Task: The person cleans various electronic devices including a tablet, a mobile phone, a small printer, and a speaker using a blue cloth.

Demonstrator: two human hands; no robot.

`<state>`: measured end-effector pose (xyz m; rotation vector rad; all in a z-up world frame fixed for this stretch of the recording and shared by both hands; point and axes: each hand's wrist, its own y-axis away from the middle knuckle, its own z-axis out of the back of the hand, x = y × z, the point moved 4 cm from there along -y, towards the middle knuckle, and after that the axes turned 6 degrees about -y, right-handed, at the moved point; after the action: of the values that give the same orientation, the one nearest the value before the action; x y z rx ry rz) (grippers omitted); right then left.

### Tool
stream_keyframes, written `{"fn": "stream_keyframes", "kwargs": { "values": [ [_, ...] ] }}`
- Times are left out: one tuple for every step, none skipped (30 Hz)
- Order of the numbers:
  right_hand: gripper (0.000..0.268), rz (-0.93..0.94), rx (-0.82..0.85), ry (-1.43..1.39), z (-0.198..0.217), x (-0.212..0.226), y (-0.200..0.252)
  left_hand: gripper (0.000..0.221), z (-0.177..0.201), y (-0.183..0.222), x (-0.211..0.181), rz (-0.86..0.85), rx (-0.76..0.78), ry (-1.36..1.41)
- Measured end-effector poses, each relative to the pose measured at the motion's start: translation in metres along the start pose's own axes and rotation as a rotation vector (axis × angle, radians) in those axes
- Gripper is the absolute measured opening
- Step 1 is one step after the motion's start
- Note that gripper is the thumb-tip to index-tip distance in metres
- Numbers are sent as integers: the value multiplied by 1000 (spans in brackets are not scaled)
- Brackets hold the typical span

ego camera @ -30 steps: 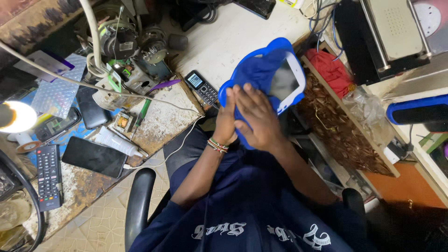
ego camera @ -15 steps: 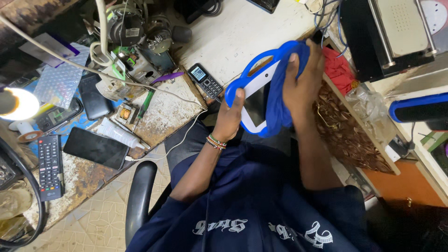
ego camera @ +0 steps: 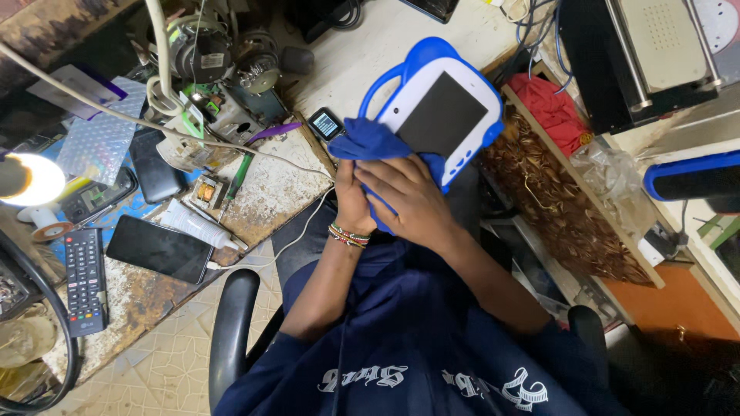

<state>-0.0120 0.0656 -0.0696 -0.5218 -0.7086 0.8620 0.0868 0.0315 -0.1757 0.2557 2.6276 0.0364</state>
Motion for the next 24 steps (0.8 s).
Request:
{"fn": "stream_keyframes", "kwargs": {
  "values": [
    [35, 5, -40, 34, 1, 2, 5, 42, 0, -2, 0, 57, 50, 87],
    [33, 9, -80, 68, 1, 4, 10, 44, 0, -4, 0, 115, 99, 174],
    [33, 12, -83, 68, 5, -3, 13, 44, -19, -3, -12, 113, 101, 172],
    [36, -32, -84, 159, 9, -11, 18, 51, -35, 0, -26, 51, 40, 80],
    [39, -76, -86, 251, 13, -19, 23, 59, -51, 4, -39, -10, -21, -12],
    [39, -79, -83, 248, 22, -21, 19, 59, -53, 7, -32, -9, -26, -12],
    [45, -191, -137, 280, 34, -27, 15, 55, -54, 11, -27, -76, -47, 14],
    [53, -303, -193, 316, 47, -34, 12, 52, -56, 13, -22, -143, -64, 39],
    [53, -306, -193, 317, 53, -41, 9, 52, -59, 16, -19, -140, -64, 39],
    [61, -411, -290, 291, 63, -52, 8, 52, -62, 18, -17, -144, -47, 13],
    [71, -516, -388, 265, 72, -62, 8, 52, -66, 20, -15, -148, -30, -13],
    [71, -513, -389, 265, 83, -68, 5, 52, -62, 19, -11, -150, -29, -13],
    [52, -549, -448, 124, 95, -75, 3, 46, -56, 19, -7, -132, -50, 10],
    [35, -582, -505, -18, 106, -82, 2, 40, -51, 19, -2, -114, -73, 32],
    [35, -580, -504, -19, 106, -91, 8, 40, -37, 16, 0, -116, -72, 33],
    [28, -602, -495, 29, 106, -101, 13, 36, -23, 11, 0, -145, -76, -124],
    [23, -623, -485, 77, 106, -112, 17, 31, -10, 6, 0, -174, -80, -281],
    [23, -616, -483, 75, 104, -101, 9, 31, -24, 13, -4, -181, -80, -279],
    [27, -508, -469, 134, 102, -86, -1, 31, -39, 19, -9, -192, -88, -466],
    [31, -403, -452, 190, 99, -71, -9, 34, -53, 28, -13, -200, -100, -654],
    [31, -399, -448, 187, 91, -62, -13, 34, -60, 31, -11, -204, -105, -651],
    [33, -350, -446, 112, 82, -53, -19, 37, -71, 32, -7, -179, -18, -724],
    [36, -301, -444, 37, 74, -43, -25, 40, -82, 34, -2, -152, 70, -796],
    [36, -296, -443, 34, 74, -35, -27, 40, -52, 28, 15, -158, 68, -796]
  ]
}}
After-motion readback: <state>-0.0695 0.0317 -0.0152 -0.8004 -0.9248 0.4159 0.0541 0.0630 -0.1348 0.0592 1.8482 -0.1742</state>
